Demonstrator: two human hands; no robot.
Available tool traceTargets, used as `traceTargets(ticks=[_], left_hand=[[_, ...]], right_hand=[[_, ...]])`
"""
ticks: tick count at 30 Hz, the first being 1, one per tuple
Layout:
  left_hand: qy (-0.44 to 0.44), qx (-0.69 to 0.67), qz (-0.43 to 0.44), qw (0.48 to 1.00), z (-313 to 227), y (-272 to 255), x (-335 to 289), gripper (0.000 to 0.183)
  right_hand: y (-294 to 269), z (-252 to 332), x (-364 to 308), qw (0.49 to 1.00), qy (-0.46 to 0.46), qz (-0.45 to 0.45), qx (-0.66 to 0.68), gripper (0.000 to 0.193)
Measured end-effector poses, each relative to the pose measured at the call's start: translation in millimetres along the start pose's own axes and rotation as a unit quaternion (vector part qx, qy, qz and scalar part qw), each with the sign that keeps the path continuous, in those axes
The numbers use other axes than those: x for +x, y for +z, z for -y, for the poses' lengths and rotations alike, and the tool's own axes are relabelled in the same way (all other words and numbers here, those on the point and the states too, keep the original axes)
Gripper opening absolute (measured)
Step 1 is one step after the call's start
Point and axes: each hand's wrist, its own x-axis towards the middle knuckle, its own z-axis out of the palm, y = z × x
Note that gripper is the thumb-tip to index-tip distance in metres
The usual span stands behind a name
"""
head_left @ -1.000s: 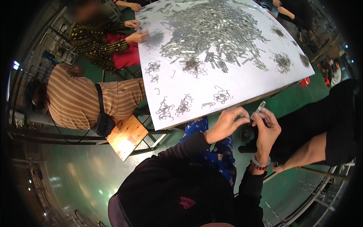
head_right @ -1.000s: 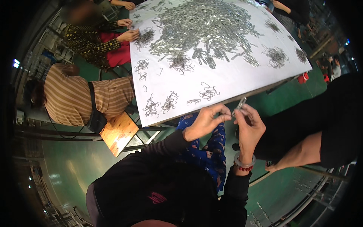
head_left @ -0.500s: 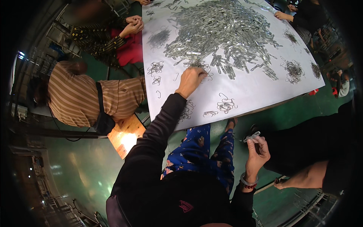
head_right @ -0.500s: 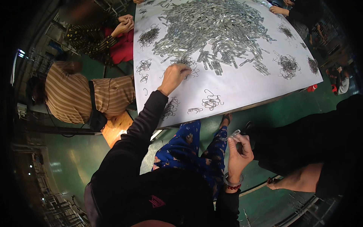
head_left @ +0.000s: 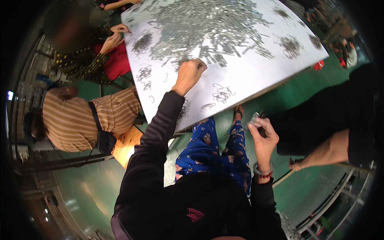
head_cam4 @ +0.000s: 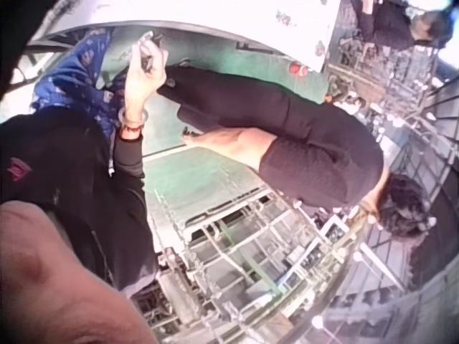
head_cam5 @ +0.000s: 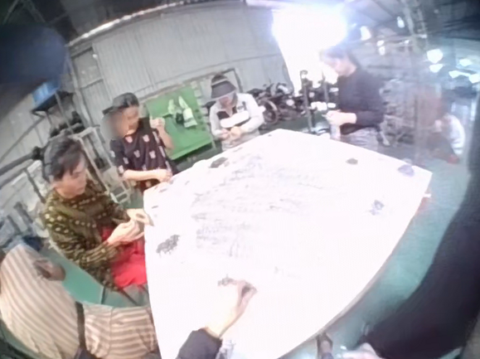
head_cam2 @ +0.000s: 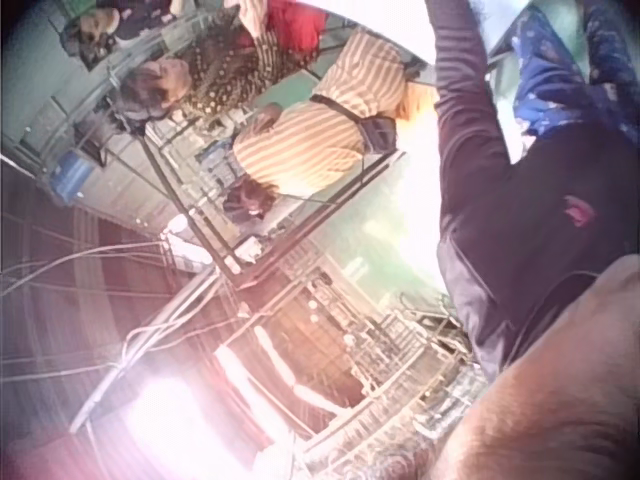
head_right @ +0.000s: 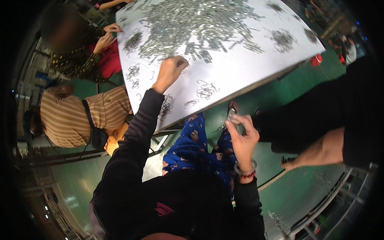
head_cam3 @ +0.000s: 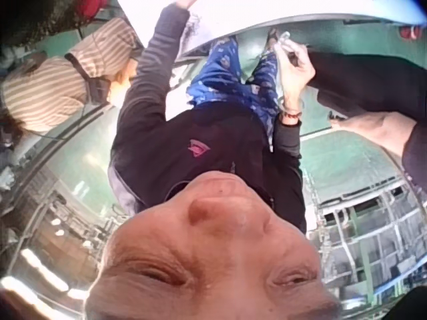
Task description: The person attaches metal clips to a hanging rack in a workshop setting, working alongside other people at a table.
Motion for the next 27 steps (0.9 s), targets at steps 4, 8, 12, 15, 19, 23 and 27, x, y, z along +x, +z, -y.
traceTargets(ticks=[4,8,12,15,19,23,27], left_hand=[[-0.044,-0.334,0.093,0.937,-98,-11,-55,0.014],[0.009,-0.473,0.13,0.871,-142,0,-98,0.009],[0.04,-0.413,0.076,0.907,-153,8,-109,0.008],[0.02,-0.405,0.072,0.911,-166,3,-114,0.006],[0.003,-0.471,0.066,0.88,-176,10,-121,0.009],[0.031,-0.458,0.026,0.888,-175,17,-129,0.01],[0.023,-0.486,0.019,0.874,-180,14,-133,0.008]], right_hand=[[3,2,-4,1.0,-0.007,-0.017,-0.003,0.021],[7,2,-11,1.0,-0.012,-0.017,0.014,0.018],[8,10,-19,0.999,-0.028,-0.039,0.024,0.018],[8,13,-21,0.996,-0.06,-0.07,0.005,0.019],[3,12,-25,0.992,-0.095,-0.076,-0.025,0.02],[-11,4,-28,0.996,-0.047,-0.059,0.041,0.024],[-41,-23,-32,0.996,0.025,-0.082,0.022,0.022]])
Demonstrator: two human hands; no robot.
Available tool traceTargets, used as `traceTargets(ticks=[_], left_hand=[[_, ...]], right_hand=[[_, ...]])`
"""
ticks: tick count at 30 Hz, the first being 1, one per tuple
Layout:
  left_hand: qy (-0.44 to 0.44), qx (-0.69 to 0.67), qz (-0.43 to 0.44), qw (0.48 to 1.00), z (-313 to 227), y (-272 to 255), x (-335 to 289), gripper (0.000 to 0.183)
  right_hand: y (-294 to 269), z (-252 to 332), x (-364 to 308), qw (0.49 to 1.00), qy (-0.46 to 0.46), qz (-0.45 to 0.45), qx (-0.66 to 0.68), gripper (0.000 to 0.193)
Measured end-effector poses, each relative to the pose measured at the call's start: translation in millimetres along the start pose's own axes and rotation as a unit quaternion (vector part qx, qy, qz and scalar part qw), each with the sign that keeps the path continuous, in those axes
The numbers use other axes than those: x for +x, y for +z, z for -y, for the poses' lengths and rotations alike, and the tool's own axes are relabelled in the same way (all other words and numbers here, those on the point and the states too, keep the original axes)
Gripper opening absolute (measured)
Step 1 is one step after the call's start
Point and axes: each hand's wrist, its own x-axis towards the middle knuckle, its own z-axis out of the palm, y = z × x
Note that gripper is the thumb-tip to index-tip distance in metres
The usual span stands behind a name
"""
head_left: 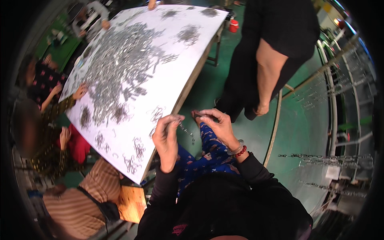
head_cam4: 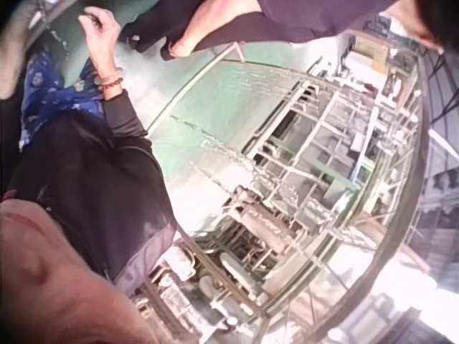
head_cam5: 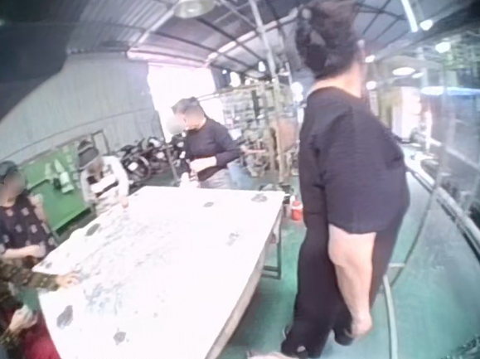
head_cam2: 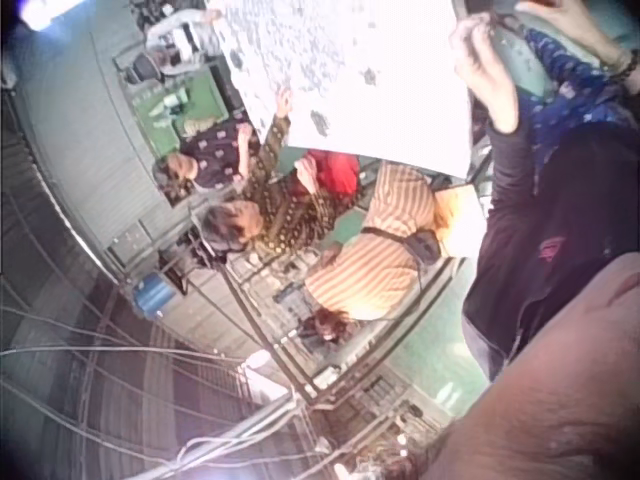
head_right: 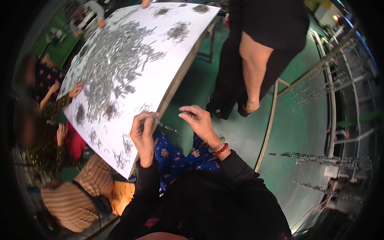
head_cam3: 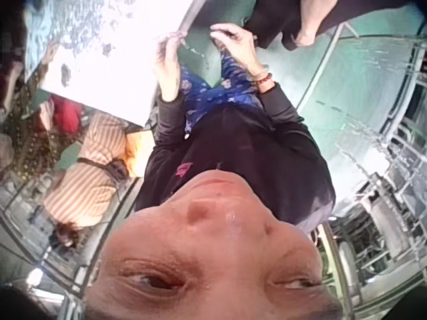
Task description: The person attaches metal clips to a hanging rack in a workshop setting, working alongside other people at a table.
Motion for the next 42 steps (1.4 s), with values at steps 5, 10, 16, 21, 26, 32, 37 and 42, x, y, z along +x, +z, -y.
traceTargets(ticks=[5,10,16,21,26,32,37,42], left_hand=[[0.008,0.034,0.012,0.999,6,8,-3,0.006],[0.023,0.007,-0.005,1.0,21,5,-5,0.005],[0.026,-0.017,-0.03,0.999,21,4,-6,0.005],[0.059,0.04,-0.04,0.997,25,-1,-2,0.007],[0.072,0.009,-0.033,0.997,25,-1,-3,0.006],[0.078,0.028,-0.04,0.996,23,-7,-4,0.005],[0.094,0.037,-0.03,0.994,20,-6,-5,0.005],[0.101,0.022,-0.029,0.994,23,-14,-4,0.004]], right_hand=[[-35,-20,-16,0.997,0.046,-0.011,-0.054,0.021],[-95,-80,-30,0.912,0.122,0.137,-0.367,0.038],[-181,-15,-30,0.736,0.331,0.055,-0.588,0.043],[-207,2,-23,0.723,0.379,0.02,-0.578,0.044],[-215,-17,-47,0.724,0.372,0.047,-0.579,0.046],[-180,22,-30,0.777,0.284,0.051,-0.56,0.039],[-170,10,-33,0.751,0.275,0.126,-0.587,0.034],[-155,13,-33,0.739,0.229,0.179,-0.608,0.033]])
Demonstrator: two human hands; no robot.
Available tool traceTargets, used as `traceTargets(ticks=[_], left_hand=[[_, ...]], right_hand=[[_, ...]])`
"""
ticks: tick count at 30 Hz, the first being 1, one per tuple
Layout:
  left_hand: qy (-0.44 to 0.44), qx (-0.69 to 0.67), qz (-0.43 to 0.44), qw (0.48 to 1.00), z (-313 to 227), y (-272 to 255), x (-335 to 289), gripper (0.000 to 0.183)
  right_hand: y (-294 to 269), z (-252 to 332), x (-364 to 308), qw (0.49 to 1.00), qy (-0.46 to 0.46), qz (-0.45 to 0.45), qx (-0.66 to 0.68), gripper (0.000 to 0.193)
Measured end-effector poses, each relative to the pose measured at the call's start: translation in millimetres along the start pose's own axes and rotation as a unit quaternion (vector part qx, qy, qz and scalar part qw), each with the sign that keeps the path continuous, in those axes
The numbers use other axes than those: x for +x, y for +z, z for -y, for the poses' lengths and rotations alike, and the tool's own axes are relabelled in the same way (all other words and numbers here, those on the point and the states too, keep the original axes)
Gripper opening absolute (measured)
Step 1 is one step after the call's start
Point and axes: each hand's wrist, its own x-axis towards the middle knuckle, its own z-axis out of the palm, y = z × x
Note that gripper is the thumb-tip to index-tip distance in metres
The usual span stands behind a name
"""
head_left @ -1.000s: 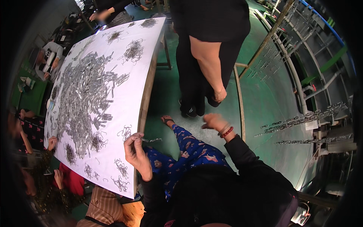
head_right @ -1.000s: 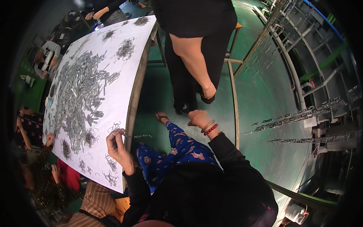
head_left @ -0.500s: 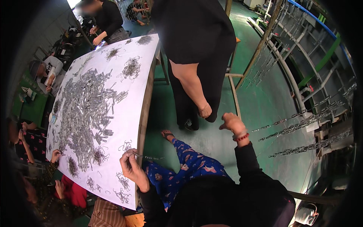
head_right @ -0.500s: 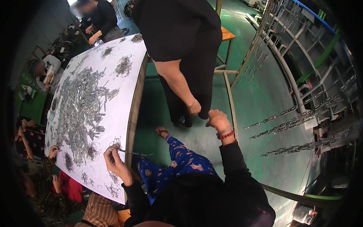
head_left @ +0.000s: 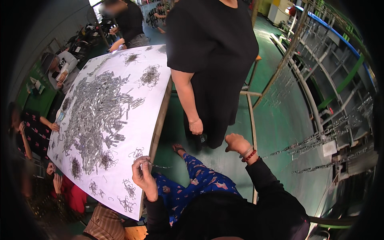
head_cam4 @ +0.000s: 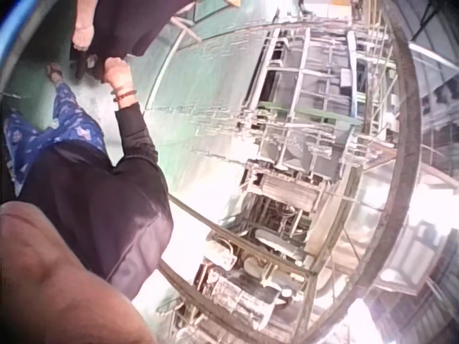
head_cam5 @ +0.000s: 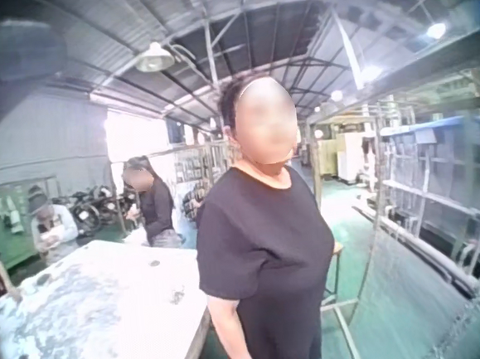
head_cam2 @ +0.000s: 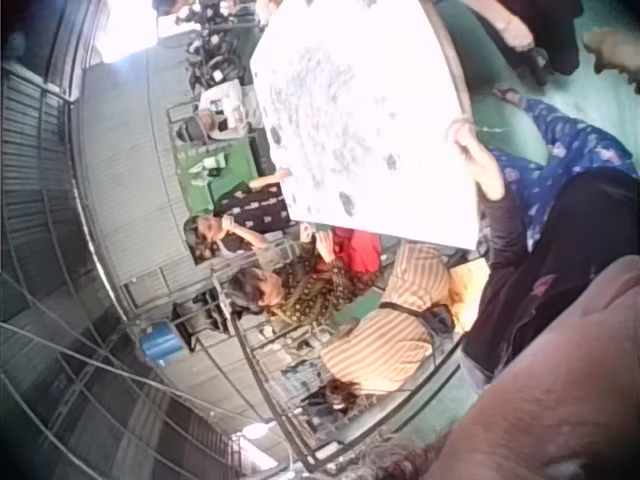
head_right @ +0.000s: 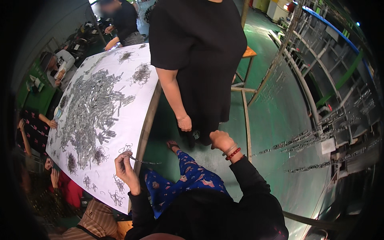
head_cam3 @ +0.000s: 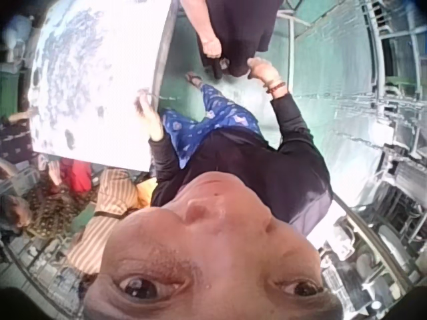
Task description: The person attaches metal clips to a hanging rack in a workshop setting, working alongside other people at a table.
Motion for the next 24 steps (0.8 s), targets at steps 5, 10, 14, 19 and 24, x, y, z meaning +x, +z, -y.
traceTargets(ticks=[5,10,14,19,24], left_hand=[[0.006,0.01,0.003,1.0,-4,-3,-2,0.004],[0.009,0.041,-0.007,0.999,3,-12,-10,0.005],[0.026,0.096,-0.012,0.995,-1,-30,-14,0.007],[-0.02,0.125,0.034,0.991,-16,-24,-9,0.008],[0.055,0.105,0.022,0.993,14,-36,-30,0.004]], right_hand=[[-7,8,6,0.992,-0.109,-0.053,-0.039,0.03],[-7,40,22,0.976,-0.218,0.01,-0.024,0.027],[-11,89,37,0.948,-0.302,-0.02,-0.096,0.02],[-51,142,60,0.921,-0.379,0.031,-0.086,0.021],[-39,201,143,0.886,-0.43,0.084,0.153,0.025]])
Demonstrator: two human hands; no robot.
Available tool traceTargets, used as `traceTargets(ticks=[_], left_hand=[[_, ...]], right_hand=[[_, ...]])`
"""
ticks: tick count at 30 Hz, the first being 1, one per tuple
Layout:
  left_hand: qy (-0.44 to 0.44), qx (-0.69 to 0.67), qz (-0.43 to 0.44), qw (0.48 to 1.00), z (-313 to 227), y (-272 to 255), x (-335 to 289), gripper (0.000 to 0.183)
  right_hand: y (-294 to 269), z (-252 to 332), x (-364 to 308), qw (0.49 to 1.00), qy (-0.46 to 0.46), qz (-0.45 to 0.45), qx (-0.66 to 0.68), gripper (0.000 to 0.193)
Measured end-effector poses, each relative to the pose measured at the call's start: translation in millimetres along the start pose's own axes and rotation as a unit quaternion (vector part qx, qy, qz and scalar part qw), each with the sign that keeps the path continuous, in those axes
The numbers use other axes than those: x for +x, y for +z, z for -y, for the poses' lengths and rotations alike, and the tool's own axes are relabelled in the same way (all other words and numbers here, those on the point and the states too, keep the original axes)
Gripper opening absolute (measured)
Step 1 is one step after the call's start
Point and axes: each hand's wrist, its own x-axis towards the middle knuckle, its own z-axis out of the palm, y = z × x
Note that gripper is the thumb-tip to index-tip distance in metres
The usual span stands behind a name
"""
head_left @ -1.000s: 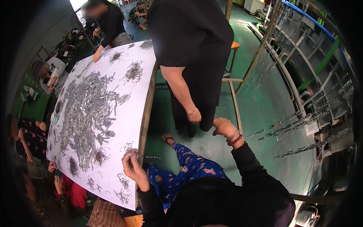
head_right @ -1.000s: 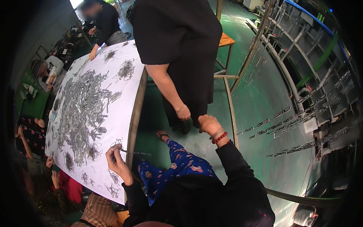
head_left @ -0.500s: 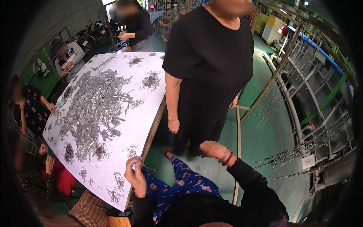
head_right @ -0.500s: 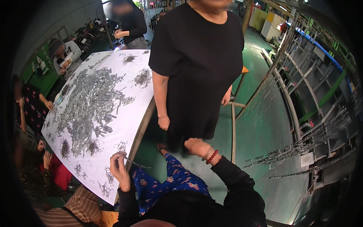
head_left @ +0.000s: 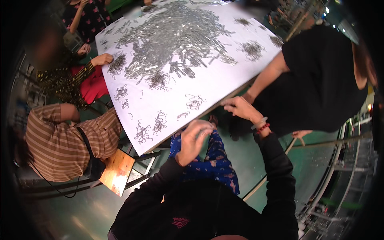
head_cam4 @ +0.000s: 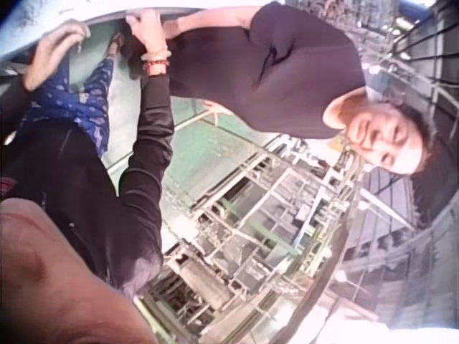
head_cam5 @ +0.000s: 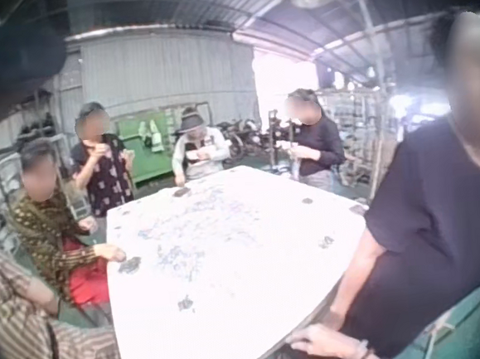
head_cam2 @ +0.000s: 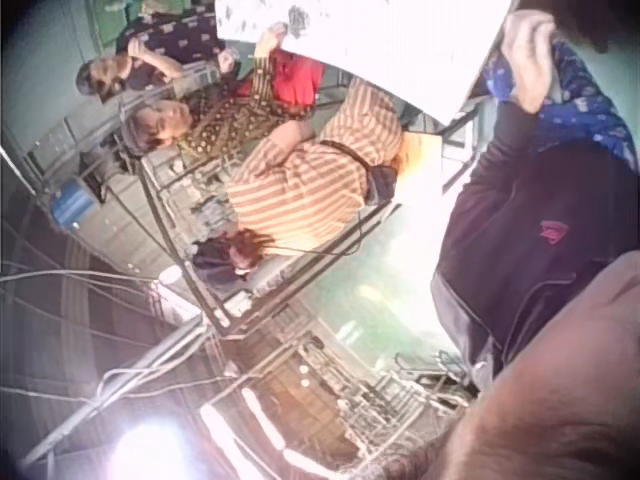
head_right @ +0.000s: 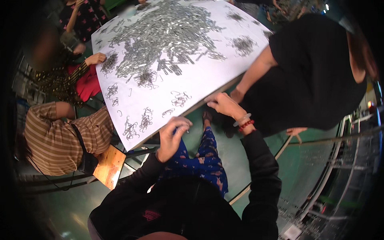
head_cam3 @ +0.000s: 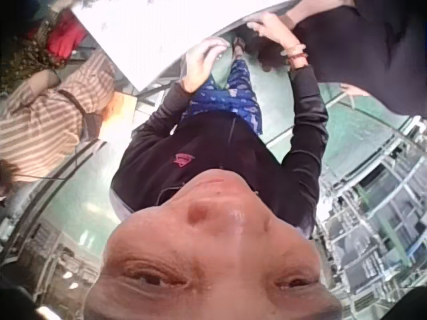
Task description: The person attaches metal clips to a hanging rack in a workshop setting, working alongside other people at a table.
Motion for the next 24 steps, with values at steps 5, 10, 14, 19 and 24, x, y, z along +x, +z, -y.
traceTargets(ticks=[5,10,14,19,24], left_hand=[[-0.059,-0.028,-0.008,0.998,-12,13,0,0.005],[-0.083,-0.077,0.018,0.993,-5,23,-5,0.009],[-0.049,-0.108,0.029,0.993,1,28,-5,0.012],[-0.066,-0.122,0.038,0.99,6,27,16,0.014],[-0.057,-0.087,0.057,0.993,28,26,25,0.02]], right_hand=[[9,-37,112,0.961,-0.01,-0.241,0.136,0.028],[4,-67,199,0.922,-0.055,-0.343,-0.172,0.042],[-17,-55,220,0.911,-0.002,-0.201,-0.359,0.044],[-30,-77,223,0.899,-0.093,-0.144,-0.403,0.036],[-16,-71,219,0.851,-0.167,-0.09,-0.49,0.032]])
